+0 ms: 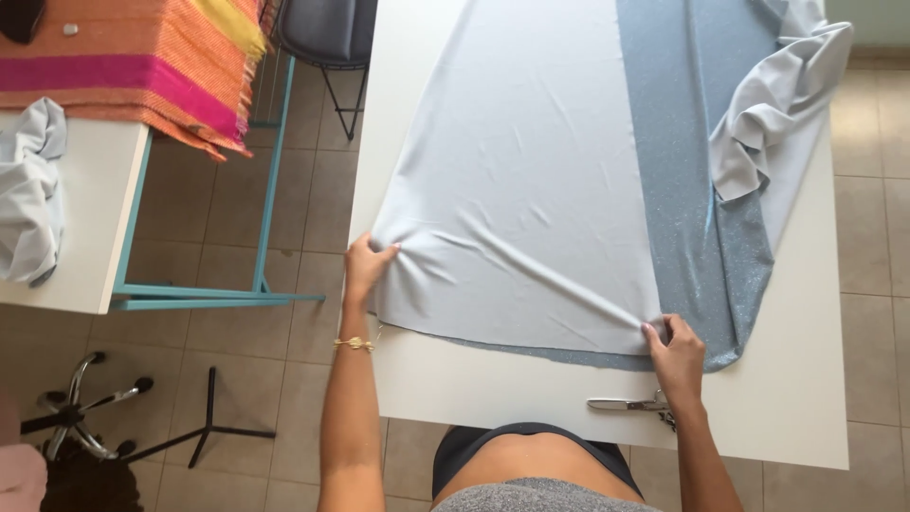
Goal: Smoothing out a large piece of light blue fabric on a cutting table and then cutting it into a specific shape using scissors.
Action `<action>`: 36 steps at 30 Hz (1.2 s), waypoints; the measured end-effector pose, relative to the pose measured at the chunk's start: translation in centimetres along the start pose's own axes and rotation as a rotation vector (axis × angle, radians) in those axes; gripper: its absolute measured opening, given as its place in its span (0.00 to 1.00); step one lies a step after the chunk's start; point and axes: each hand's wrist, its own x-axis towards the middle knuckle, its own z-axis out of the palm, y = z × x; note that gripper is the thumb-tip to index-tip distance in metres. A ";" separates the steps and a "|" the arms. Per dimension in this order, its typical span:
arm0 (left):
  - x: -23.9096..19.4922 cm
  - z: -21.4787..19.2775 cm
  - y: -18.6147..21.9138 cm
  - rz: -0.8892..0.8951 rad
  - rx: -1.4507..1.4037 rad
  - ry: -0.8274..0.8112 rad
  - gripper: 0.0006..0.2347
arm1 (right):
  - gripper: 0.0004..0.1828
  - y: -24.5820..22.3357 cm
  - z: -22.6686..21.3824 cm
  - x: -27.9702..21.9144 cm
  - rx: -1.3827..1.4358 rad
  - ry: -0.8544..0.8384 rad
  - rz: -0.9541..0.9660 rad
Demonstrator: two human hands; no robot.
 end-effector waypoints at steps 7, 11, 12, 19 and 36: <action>-1.8 -6.6 3.2 -0.210 -0.853 -0.202 0.32 | 0.13 -0.6 -0.8 -0.7 0.058 -0.040 0.017; -5.4 -9.1 5.6 -0.005 -0.860 -0.129 0.32 | 0.14 -0.6 -0.9 -1.0 0.067 -0.043 0.034; -4.5 -8.4 3.6 0.000 -0.622 -0.083 0.28 | 0.15 -0.6 -0.9 -1.0 0.064 -0.044 0.031; -8.1 -9.9 8.7 0.284 -0.489 0.006 0.19 | 0.16 -0.1 -0.5 -0.6 0.060 -0.050 0.026; -1.1 2.3 6.0 0.411 0.428 0.502 0.20 | 0.14 2.0 0.8 -0.1 0.054 -0.029 0.016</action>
